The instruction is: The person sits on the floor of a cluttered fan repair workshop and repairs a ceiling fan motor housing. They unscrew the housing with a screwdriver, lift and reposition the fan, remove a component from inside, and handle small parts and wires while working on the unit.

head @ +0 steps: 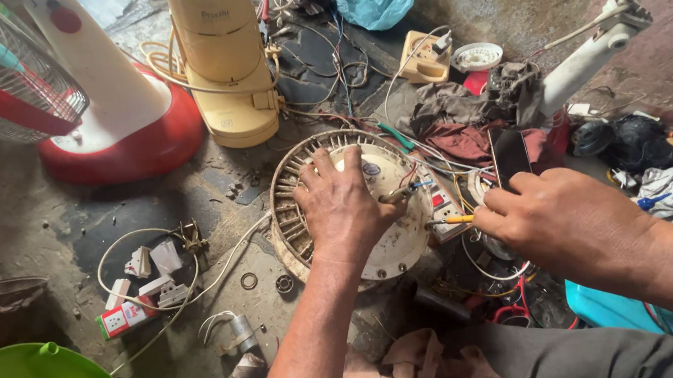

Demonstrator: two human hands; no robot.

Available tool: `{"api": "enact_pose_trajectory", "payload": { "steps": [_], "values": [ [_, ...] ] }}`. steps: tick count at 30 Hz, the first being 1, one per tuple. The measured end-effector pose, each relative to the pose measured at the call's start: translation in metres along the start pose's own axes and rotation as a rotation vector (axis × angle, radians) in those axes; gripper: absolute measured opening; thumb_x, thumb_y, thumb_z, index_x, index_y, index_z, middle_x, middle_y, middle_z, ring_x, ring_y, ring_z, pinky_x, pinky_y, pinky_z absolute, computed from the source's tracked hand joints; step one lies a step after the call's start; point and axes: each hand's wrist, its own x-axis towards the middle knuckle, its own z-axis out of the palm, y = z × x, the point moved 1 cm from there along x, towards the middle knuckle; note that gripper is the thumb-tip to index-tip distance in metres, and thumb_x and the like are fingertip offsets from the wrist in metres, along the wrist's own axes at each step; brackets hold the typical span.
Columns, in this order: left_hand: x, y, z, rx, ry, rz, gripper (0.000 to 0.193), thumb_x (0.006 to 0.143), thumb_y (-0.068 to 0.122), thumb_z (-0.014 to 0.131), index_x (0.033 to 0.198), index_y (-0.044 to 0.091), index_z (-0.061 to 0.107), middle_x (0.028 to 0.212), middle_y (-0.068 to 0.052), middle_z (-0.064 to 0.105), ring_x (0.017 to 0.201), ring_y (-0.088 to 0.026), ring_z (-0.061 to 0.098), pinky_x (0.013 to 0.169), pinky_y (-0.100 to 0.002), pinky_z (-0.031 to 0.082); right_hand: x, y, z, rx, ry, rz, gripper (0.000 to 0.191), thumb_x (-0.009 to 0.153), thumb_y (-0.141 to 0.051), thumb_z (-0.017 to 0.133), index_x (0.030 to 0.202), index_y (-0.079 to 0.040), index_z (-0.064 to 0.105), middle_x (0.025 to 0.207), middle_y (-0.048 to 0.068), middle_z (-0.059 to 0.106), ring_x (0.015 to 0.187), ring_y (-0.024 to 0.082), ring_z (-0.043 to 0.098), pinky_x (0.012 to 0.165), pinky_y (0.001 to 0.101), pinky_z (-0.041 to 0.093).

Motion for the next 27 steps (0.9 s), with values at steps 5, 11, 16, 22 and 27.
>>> {"api": "enact_pose_trajectory", "payload": {
  "steps": [5,11,16,22,27],
  "values": [
    [-0.001,-0.001,0.0,0.002,-0.029,-0.011,0.105,0.054,0.055,0.096,0.14,0.017,0.048,0.143,-0.022,0.04,0.128,-0.041,0.042,0.1,-0.056,0.038,0.001,-0.003,-0.001,0.016,-0.027,0.002,0.032,0.072,-0.016,0.069,0.104,-0.016,0.062,0.095,0.001,0.06,0.084,0.021,0.064,0.07,0.0356,0.055],
    [0.0,-0.001,0.0,0.002,-0.033,-0.007,0.103,0.058,0.057,0.094,0.14,0.016,0.049,0.141,-0.022,0.041,0.129,-0.042,0.042,0.1,-0.058,0.039,-0.003,-0.003,-0.005,0.074,-0.014,0.064,0.031,0.073,-0.014,0.07,0.103,-0.016,0.062,0.093,0.0,0.061,0.084,0.019,0.064,0.071,0.0356,0.056],
    [0.0,0.002,-0.002,0.03,-0.021,-0.004,0.108,0.054,0.058,0.095,0.143,0.018,0.049,0.144,-0.023,0.04,0.127,-0.042,0.041,0.097,-0.057,0.038,-0.003,-0.003,0.004,0.001,0.036,-0.021,0.022,0.076,-0.016,0.065,0.098,-0.015,0.062,0.091,0.002,0.061,0.084,0.022,0.064,0.064,0.035,0.053],
    [-0.008,0.016,-0.004,0.126,0.003,0.027,0.104,0.055,0.059,0.094,0.139,0.017,0.05,0.141,-0.022,0.042,0.129,-0.042,0.043,0.097,-0.056,0.04,0.0,-0.005,0.015,-0.301,0.268,-0.376,0.009,0.089,-0.016,0.061,0.087,-0.007,0.059,0.081,0.009,0.063,0.071,0.026,0.065,0.052,0.0353,0.05],
    [-0.011,0.02,-0.004,0.104,-0.023,-0.017,0.099,0.057,0.057,0.093,0.138,0.018,0.051,0.144,-0.021,0.041,0.129,-0.043,0.042,0.094,-0.054,0.04,0.014,-0.003,0.006,0.167,-0.24,0.194,0.023,0.087,-0.03,0.064,0.108,-0.021,0.063,0.085,0.007,0.069,0.081,0.031,0.072,0.065,0.0438,0.057]
  ]
}}
